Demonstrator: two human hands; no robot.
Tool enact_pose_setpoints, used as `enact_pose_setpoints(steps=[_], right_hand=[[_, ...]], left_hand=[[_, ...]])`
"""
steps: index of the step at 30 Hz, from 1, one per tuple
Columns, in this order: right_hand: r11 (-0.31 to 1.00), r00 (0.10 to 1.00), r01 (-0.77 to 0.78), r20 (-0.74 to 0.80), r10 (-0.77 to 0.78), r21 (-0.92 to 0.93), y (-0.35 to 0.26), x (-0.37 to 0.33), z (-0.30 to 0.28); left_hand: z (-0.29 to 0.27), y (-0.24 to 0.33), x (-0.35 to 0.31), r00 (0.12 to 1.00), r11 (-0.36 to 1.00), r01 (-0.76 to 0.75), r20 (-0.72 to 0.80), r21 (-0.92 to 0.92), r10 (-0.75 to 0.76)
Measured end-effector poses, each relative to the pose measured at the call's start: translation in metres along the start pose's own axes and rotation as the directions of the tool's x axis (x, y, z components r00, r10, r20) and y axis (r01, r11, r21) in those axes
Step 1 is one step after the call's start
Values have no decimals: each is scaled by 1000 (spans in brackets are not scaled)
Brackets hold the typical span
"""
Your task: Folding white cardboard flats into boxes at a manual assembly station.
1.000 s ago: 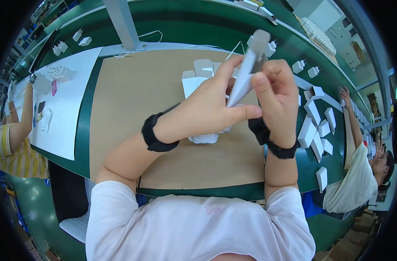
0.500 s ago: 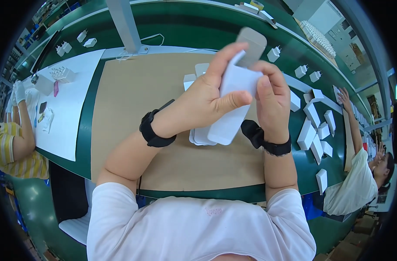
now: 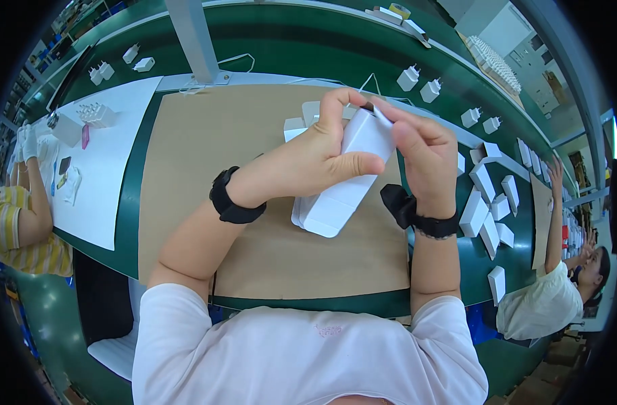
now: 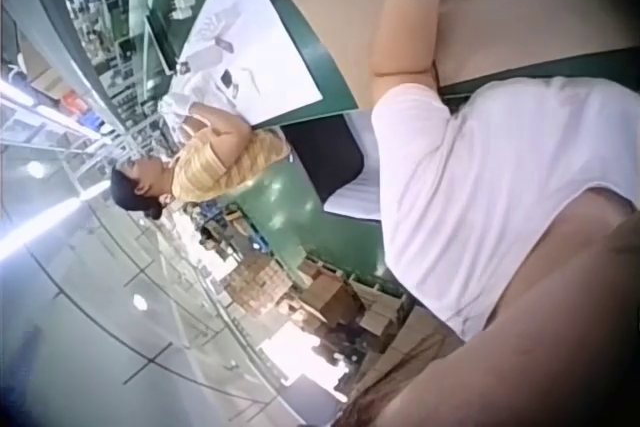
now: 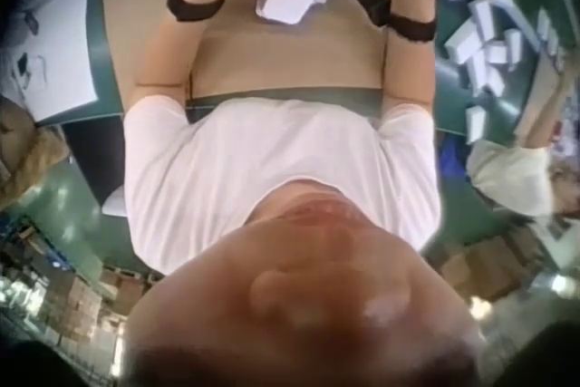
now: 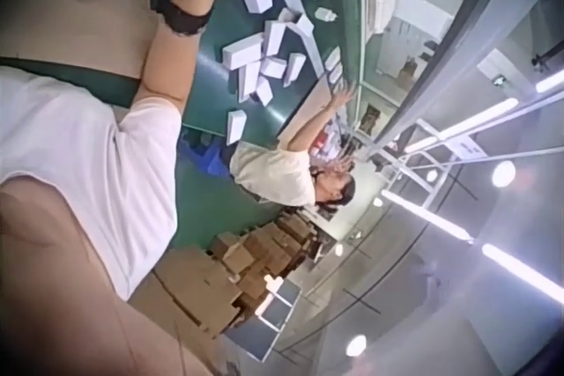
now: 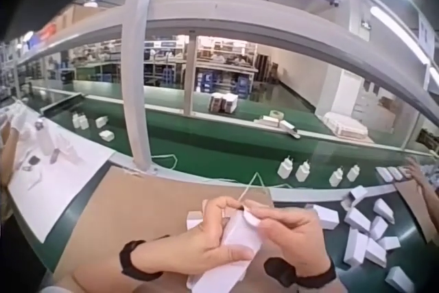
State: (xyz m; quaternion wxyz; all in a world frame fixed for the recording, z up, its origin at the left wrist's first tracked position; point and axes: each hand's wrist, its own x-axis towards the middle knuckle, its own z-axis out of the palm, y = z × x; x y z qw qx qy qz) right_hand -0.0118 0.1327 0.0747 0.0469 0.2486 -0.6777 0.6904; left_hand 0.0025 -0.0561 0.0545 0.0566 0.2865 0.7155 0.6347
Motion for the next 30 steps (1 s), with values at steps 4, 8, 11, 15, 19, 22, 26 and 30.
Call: enact_pose_setpoints(steps=[4,8,11,15,19,22,26,30], right_hand=[[998,996,-68,58,67,16,1,1,-7],[991,985,-120,120,127,-65,-1,3,-13],[993,981,-92,162,103,-78,-4,0,-7],[999,965,31,261,-22,-30,-1,-4,-10],[918,992,-20,-119,-29,-396,-11,-6,-29],[403,813,-78,-292,-503,-912,-47,-9,-106],[136,868,-197,-237,-435,-971,-33,-9,-135],[714,962,-267,-132,240,-648,16,2,-40]], left_hand=[[-3,8,-1,997,995,-46,65,92,40],[-8,6,-1,995,995,-35,98,94,25],[-8,9,-2,996,996,-10,90,85,2],[-5,15,0,998,998,60,-18,30,-60],[-19,9,-7,966,950,161,-240,267,-96],[-30,-6,-4,949,631,293,-297,719,-102],[-23,-20,-4,975,658,220,-153,720,-159],[-26,-17,-4,948,601,312,-202,736,-244]])
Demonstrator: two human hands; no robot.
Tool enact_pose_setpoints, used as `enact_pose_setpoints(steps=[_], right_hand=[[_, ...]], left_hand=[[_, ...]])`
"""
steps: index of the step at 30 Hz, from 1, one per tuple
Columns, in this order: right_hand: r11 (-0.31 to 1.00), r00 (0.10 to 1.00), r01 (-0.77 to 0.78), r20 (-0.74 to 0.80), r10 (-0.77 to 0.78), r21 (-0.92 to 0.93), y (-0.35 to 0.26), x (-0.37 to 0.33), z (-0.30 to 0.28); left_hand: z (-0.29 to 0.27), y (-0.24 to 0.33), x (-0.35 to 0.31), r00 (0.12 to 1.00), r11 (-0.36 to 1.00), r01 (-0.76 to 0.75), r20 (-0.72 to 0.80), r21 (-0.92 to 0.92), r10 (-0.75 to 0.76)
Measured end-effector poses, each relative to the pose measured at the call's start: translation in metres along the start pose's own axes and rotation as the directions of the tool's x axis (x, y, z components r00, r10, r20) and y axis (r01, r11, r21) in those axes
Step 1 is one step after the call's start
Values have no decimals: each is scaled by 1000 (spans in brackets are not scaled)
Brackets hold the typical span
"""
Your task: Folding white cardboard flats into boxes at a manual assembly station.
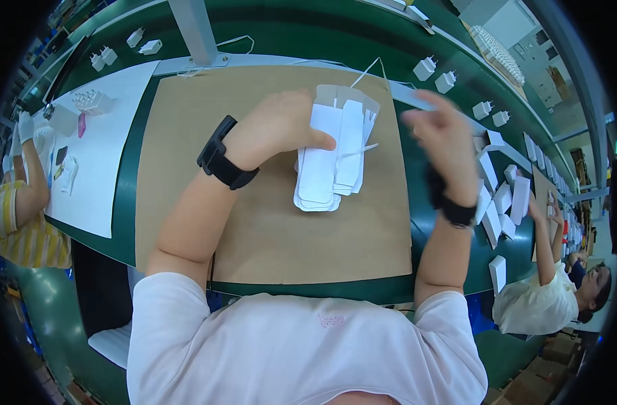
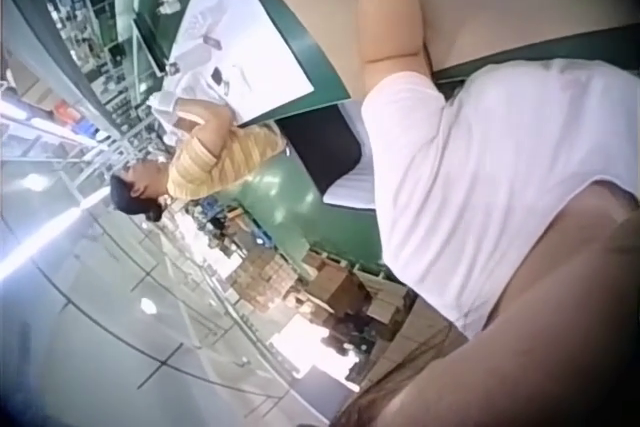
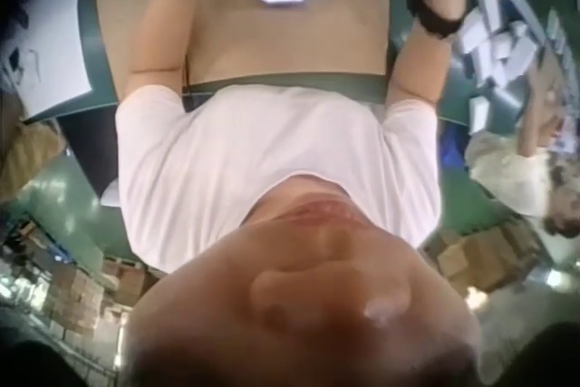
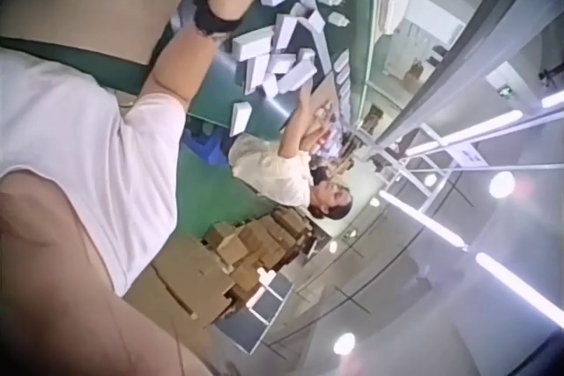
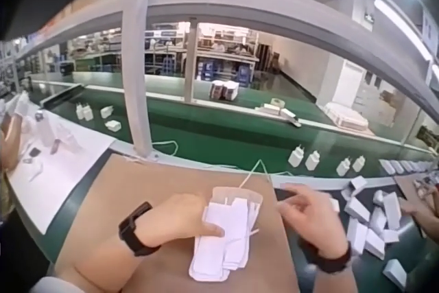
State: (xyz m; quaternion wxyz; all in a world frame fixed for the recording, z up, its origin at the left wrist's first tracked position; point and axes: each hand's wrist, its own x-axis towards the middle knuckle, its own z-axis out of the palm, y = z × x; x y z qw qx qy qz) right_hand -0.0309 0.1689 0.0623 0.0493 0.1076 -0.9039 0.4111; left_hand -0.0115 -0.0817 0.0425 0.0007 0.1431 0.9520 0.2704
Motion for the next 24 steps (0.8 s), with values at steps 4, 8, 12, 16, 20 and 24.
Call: enact_pose_setpoints(steps=[4,8,12,16,20,24], right_hand=[[994,993,88,83,-82,-67,-7,-3,59],[997,997,69,28,-68,-30,-17,-4,58],[949,996,70,-82,-47,308,-23,-1,39],[753,979,188,-182,-92,630,-33,-4,22],[759,963,268,-192,-190,594,-25,-2,29],[912,896,400,-249,-368,91,-26,-9,32]], left_hand=[[10,1,5,1000,998,-5,-7,-63,4],[14,2,6,978,991,-124,-177,-47,114],[13,12,4,944,989,-133,-312,-60,108],[1,28,-1,994,650,-112,-88,-752,69],[24,39,1,836,519,-548,-449,-656,316],[15,52,-13,942,701,-335,-240,-630,234]])
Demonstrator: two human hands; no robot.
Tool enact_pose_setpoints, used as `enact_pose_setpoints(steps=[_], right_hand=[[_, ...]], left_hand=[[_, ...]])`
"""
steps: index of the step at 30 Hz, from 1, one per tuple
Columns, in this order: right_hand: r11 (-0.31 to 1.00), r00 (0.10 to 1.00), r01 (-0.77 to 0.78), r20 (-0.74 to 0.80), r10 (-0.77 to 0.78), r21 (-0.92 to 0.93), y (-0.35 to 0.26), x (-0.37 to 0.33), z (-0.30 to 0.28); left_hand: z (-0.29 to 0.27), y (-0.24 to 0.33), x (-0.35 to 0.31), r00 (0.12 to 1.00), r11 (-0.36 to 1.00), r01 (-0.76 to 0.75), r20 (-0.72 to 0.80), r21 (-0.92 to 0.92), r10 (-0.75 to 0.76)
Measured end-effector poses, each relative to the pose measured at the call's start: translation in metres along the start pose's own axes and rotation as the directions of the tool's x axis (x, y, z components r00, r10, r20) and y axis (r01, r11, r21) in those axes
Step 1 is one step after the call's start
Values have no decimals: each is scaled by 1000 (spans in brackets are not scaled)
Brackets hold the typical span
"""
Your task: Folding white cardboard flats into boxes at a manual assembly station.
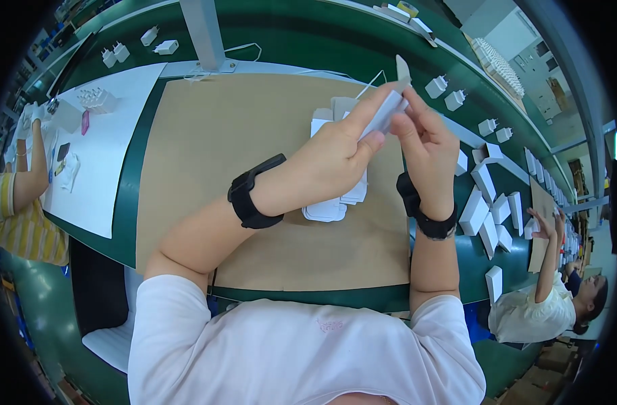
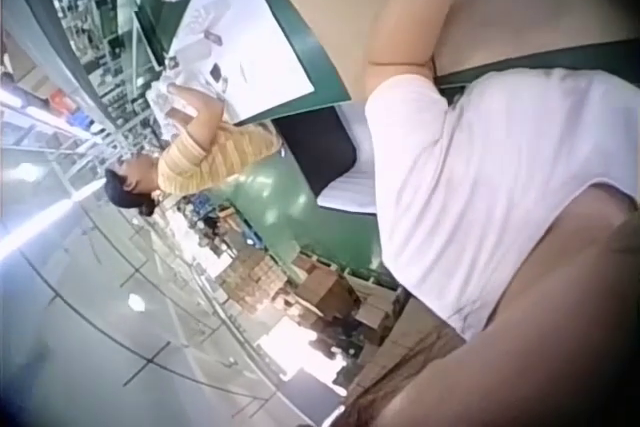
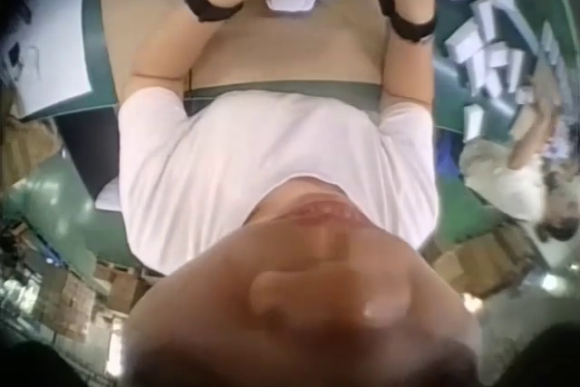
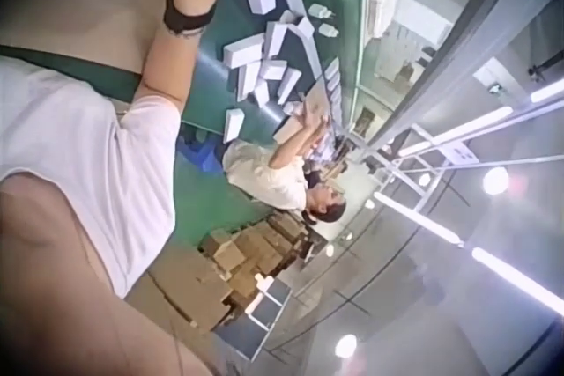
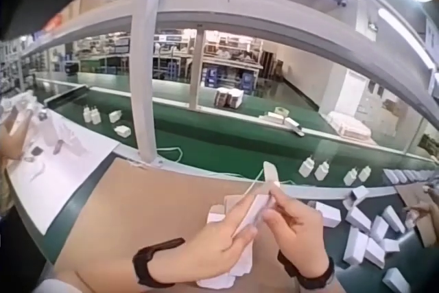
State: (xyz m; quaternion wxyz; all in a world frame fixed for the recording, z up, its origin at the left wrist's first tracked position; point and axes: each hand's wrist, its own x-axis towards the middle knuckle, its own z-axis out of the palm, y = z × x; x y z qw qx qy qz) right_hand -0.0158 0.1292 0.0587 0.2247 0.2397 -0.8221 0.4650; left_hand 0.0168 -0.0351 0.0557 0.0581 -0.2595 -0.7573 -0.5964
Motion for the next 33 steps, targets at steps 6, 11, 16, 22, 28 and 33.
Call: enact_pose_setpoints(steps=[6,11,16,22,28,33], right_hand=[[954,975,209,116,-187,-217,-11,-5,3],[999,972,-28,236,21,27,-20,3,-6],[907,980,-167,164,110,387,-14,5,-17],[851,981,-42,181,-63,524,0,7,-18],[647,974,-144,-10,228,749,-26,-3,11],[673,981,-191,123,148,715,15,-9,6]], left_hand=[[8,-12,-1,990,993,-113,-92,-19,110],[12,-1,-10,997,989,45,-63,143,-37],[3,1,-3,994,993,-107,1,45,107],[1,-1,-2,988,976,145,77,-161,-134],[3,-16,5,942,948,-316,-108,44,319],[4,-16,4,1000,961,-24,-3,-276,24]])
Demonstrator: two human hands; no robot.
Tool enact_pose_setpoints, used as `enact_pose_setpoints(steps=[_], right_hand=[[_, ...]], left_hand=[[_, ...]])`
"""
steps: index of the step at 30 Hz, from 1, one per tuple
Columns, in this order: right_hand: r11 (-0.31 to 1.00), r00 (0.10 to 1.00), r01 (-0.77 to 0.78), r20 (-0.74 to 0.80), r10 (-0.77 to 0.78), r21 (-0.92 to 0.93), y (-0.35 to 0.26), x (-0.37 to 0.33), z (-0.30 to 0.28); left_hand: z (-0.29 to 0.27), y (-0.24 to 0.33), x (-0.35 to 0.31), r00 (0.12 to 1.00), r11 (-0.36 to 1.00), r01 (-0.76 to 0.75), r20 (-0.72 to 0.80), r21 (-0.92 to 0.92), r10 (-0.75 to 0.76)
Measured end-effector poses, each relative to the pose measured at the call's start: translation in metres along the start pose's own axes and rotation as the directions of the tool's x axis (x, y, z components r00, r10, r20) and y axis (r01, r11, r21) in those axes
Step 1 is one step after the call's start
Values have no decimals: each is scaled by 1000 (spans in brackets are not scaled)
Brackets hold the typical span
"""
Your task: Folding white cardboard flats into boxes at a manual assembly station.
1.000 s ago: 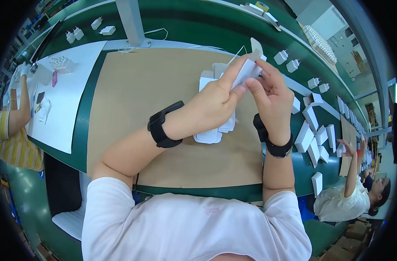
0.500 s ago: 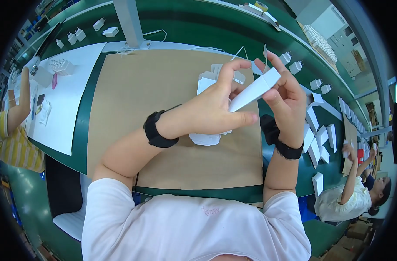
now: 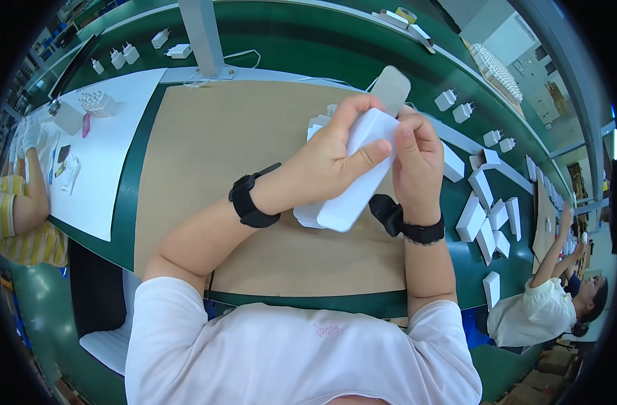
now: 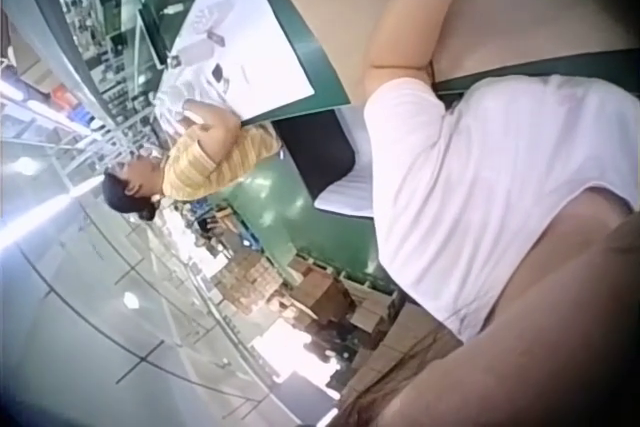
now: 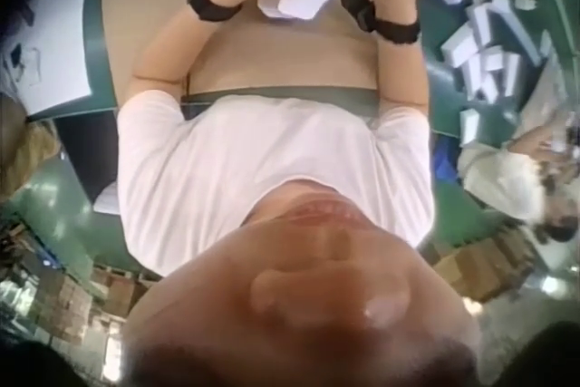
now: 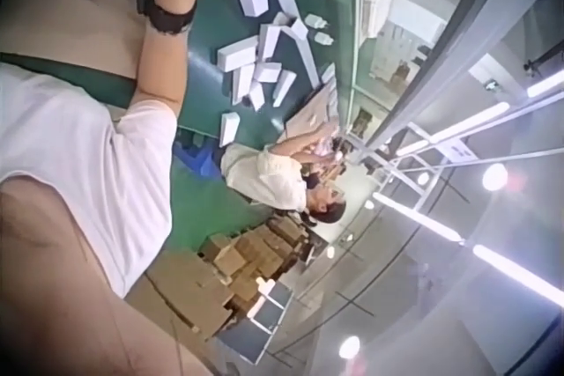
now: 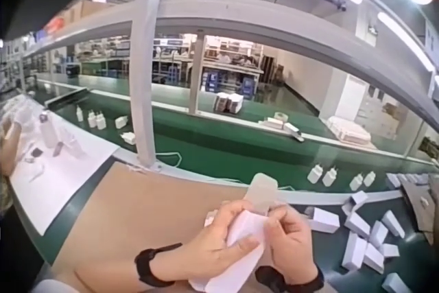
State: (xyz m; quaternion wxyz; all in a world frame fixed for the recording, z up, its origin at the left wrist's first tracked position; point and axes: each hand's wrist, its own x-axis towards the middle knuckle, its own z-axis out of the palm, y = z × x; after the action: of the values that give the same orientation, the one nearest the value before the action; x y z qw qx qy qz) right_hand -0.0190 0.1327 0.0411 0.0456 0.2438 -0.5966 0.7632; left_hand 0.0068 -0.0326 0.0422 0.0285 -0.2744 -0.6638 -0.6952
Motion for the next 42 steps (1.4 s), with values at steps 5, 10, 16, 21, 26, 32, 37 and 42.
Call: enact_pose_setpoints(steps=[5,10,16,21,26,32,37,42], right_hand=[[900,974,210,7,-225,-381,-13,0,13],[959,976,157,188,-114,-234,-20,8,-4],[991,952,-101,280,121,-84,-23,11,-19],[978,940,-151,285,187,-145,-22,9,-19],[959,944,76,330,18,-272,-24,8,-4],[391,945,52,-81,-316,-919,-70,12,-55],[-199,900,-68,26,-435,-978,-75,14,-121],[493,982,-77,21,189,-866,-24,12,-21]], left_hand=[[-9,3,1,943,904,332,131,-271,-307],[-21,3,2,968,979,200,165,-46,-190],[-26,13,2,968,974,71,220,217,-120],[-24,14,1,965,960,32,241,278,-102],[-22,8,2,998,963,-3,68,271,-16],[-42,1,-3,988,557,130,-155,820,-2],[-36,-9,6,955,582,219,-51,783,-291],[-36,16,6,903,484,338,-132,807,-409]])
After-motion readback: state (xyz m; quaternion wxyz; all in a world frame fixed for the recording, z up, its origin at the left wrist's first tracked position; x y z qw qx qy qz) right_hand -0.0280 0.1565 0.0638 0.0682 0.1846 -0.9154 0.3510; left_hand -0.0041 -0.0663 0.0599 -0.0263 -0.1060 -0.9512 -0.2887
